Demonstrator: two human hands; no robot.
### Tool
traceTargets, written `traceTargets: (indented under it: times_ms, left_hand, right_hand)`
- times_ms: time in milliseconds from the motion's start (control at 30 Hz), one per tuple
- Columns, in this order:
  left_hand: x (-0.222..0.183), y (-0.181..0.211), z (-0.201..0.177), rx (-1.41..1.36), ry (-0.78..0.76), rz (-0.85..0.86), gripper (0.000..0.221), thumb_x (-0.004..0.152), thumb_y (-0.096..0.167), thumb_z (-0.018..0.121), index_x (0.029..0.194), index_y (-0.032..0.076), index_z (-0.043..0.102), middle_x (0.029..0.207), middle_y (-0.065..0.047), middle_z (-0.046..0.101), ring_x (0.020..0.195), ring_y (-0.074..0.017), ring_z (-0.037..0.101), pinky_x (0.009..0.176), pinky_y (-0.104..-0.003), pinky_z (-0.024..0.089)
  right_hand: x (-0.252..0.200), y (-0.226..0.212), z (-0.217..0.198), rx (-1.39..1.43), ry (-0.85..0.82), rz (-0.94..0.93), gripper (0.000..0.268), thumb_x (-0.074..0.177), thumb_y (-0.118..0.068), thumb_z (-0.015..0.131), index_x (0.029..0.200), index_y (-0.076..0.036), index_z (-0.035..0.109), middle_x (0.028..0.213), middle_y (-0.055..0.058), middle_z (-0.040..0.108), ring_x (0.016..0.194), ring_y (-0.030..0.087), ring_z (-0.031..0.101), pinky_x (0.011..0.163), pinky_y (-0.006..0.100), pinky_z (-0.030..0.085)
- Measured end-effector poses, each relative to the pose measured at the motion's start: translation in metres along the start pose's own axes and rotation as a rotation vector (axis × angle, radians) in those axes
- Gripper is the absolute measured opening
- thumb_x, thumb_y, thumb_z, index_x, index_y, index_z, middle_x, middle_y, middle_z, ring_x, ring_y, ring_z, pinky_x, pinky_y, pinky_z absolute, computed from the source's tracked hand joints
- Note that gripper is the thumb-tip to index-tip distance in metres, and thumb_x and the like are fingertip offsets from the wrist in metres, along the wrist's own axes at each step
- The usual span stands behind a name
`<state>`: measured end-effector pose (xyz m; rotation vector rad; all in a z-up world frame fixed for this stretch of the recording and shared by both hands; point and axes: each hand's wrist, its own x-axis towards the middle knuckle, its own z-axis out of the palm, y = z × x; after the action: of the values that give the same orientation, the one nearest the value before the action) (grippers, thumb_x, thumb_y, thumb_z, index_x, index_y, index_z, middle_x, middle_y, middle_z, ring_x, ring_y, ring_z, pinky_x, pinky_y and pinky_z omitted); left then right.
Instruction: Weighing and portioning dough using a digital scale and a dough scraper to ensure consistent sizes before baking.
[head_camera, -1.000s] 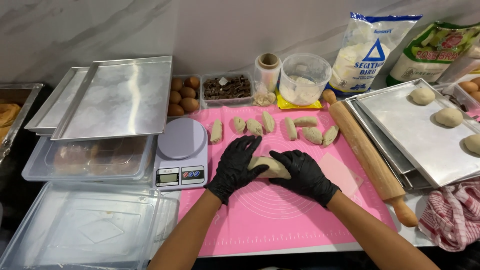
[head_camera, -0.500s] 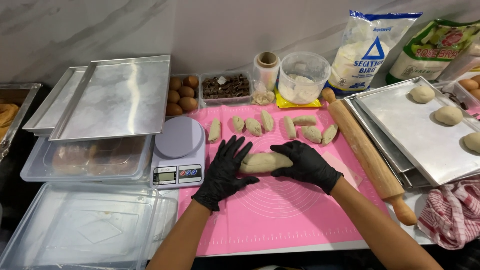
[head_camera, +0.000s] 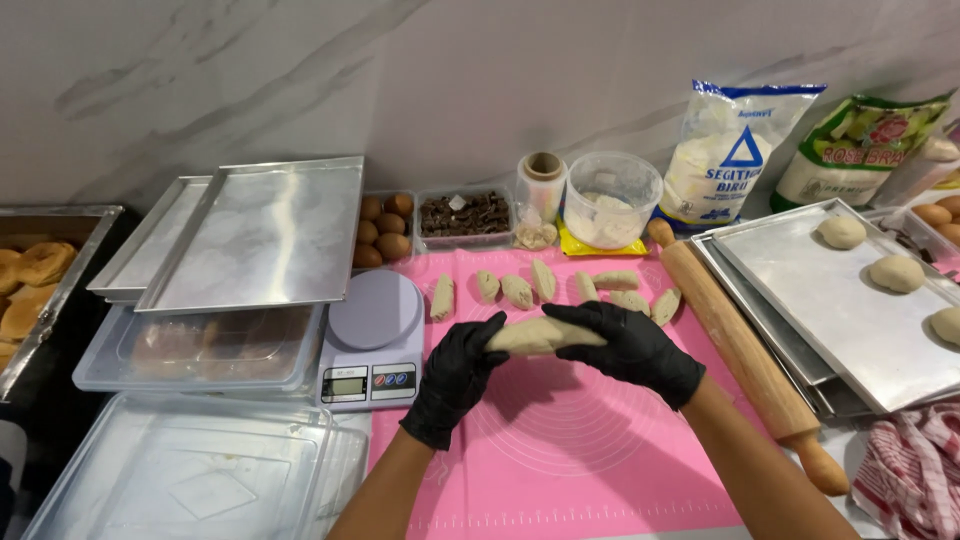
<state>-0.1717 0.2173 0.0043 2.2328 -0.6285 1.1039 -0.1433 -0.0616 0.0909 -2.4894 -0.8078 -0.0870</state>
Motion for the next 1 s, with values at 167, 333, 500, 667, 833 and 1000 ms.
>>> traceTargets:
  times_ms: [167,333,500,667,833,1000]
  left_hand:
    - [-0.012,-0.005,-0.004,-0.016,-0.125,-0.004,0.039,0.098,0.049,0.06,0.13,0.028,0.069,0.092,0.004,0.065,0.082,-0.0183,0.066,0.074,-0.033,0.057]
    - [-0.009,-0.006,-0.005,0.003,-0.204,0.042,0.038,0.097,0.039,0.065,0.132,0.024,0.067,0.11,-0.003,0.066,0.096,-0.0246,0.068,0.08,-0.038,0.057]
    - [-0.01,0.027,0.009,0.177,-0.204,0.301,0.047,0.102,0.024,0.056,0.149,0.017,0.056,0.137,-0.018,0.061,0.123,-0.0338,0.06,0.108,-0.041,0.047]
    - [-0.025,0.017,0.02,0.041,-0.402,0.1,0.069,0.1,0.039,0.06,0.162,0.019,0.036,0.144,-0.017,0.057,0.132,-0.034,0.056,0.113,-0.043,0.042]
    - [-0.017,0.013,0.013,-0.038,-0.401,0.032,0.073,0.095,0.043,0.072,0.158,0.019,0.043,0.137,-0.01,0.061,0.126,-0.0296,0.058,0.108,-0.039,0.046]
    - [-0.008,-0.011,0.022,-0.106,-0.67,-0.151,0.072,0.091,0.043,0.073,0.155,0.025,0.045,0.125,-0.008,0.06,0.114,-0.0345,0.06,0.095,-0.043,0.053]
  right_hand:
    - [-0.005,0.019,0.028,0.006,-0.062,-0.069,0.061,0.08,-0.048,0.077,0.138,-0.042,0.059,0.115,0.0,0.072,0.108,0.027,0.068,0.09,0.042,0.059]
    - [-0.013,0.027,0.044,-0.107,0.012,-0.218,0.052,0.088,-0.043,0.071,0.138,-0.032,0.061,0.121,0.002,0.07,0.109,0.029,0.067,0.088,0.044,0.057]
    - [-0.017,0.03,0.076,-0.363,-0.034,-0.217,0.082,0.087,-0.057,0.065,0.158,-0.028,0.034,0.135,0.005,0.058,0.126,0.027,0.055,0.106,0.043,0.044]
    - [-0.025,0.033,0.064,-0.29,-0.035,-0.17,0.085,0.083,-0.063,0.069,0.155,-0.029,0.039,0.139,0.004,0.056,0.129,0.028,0.053,0.108,0.042,0.041]
    - [-0.02,0.037,0.057,-0.233,-0.072,-0.135,0.101,0.071,-0.061,0.081,0.157,-0.033,0.037,0.136,0.001,0.058,0.127,0.025,0.056,0.109,0.04,0.044]
    - [-0.01,0.029,0.036,0.056,-0.053,-0.103,0.085,0.073,-0.043,0.086,0.147,-0.026,0.049,0.13,0.004,0.061,0.121,0.029,0.062,0.103,0.045,0.05]
